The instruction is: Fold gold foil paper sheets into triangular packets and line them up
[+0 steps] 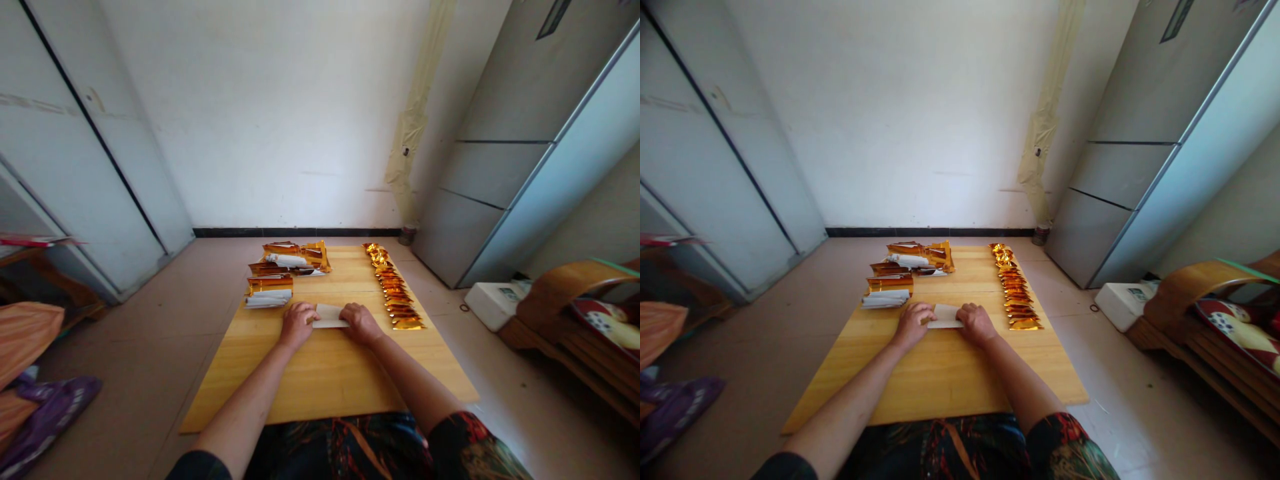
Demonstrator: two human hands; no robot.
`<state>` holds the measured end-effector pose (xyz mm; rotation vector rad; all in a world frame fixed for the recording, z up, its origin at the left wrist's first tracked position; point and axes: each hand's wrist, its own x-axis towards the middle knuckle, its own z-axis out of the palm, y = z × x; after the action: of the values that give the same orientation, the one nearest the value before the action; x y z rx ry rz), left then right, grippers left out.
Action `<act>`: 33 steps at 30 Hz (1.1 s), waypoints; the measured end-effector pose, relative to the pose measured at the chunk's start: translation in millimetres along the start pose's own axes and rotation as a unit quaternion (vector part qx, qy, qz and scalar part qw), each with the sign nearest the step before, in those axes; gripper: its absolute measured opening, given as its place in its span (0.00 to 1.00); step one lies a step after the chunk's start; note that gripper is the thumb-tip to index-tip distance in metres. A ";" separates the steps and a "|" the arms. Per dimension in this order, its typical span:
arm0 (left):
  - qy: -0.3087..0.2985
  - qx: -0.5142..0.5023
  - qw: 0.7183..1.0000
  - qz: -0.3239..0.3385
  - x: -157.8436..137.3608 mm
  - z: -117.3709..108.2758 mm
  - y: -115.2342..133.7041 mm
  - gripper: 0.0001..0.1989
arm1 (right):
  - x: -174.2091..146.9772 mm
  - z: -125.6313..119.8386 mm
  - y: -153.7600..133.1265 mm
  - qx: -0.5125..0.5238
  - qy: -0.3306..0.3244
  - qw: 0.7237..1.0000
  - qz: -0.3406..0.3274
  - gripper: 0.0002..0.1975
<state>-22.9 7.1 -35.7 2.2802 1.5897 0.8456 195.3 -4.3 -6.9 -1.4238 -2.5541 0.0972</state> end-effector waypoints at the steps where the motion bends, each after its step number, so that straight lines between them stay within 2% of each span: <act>1: -0.005 0.002 1.000 0.005 -0.1 -0.7 -0.6 0.17 | -2.3 -0.1 -0.1 -0.009 0.002 1.000 -0.013 0.08; 8: -0.027 0.002 0.998 0.049 -1.0 -4.7 -7.4 0.17 | -14.6 1.1 -0.4 -0.033 0.016 0.997 -0.060 0.08; 18: -0.055 -0.003 0.996 0.064 1.9 -5.6 -16.9 0.20 | -32.9 -10.5 -7.4 -0.025 0.008 0.995 -0.092 0.08; 22: -0.070 0.012 0.996 0.054 2.2 -13.8 -4.6 0.13 | -35.3 -12.6 -7.9 -0.024 0.003 0.995 -0.100 0.09; 25: -0.058 0.037 0.997 0.044 -1.5 -16.9 9.3 0.05 | -35.2 -13.3 -4.9 -0.023 -0.004 0.994 -0.107 0.10; 29: -0.037 0.083 0.995 0.043 -7.3 -14.6 24.3 0.03 | -37.5 -10.4 2.4 -0.021 0.000 0.993 -0.118 0.14; 33: -0.031 0.102 0.993 0.056 -9.3 -10.3 32.7 0.03 | -39.3 -4.5 7.5 -0.046 -0.014 0.995 -0.089 0.18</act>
<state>-5.7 -15.2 -14.2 2.5320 1.6005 0.6564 222.5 -33.9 -9.8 -1.2252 -2.7268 -0.0290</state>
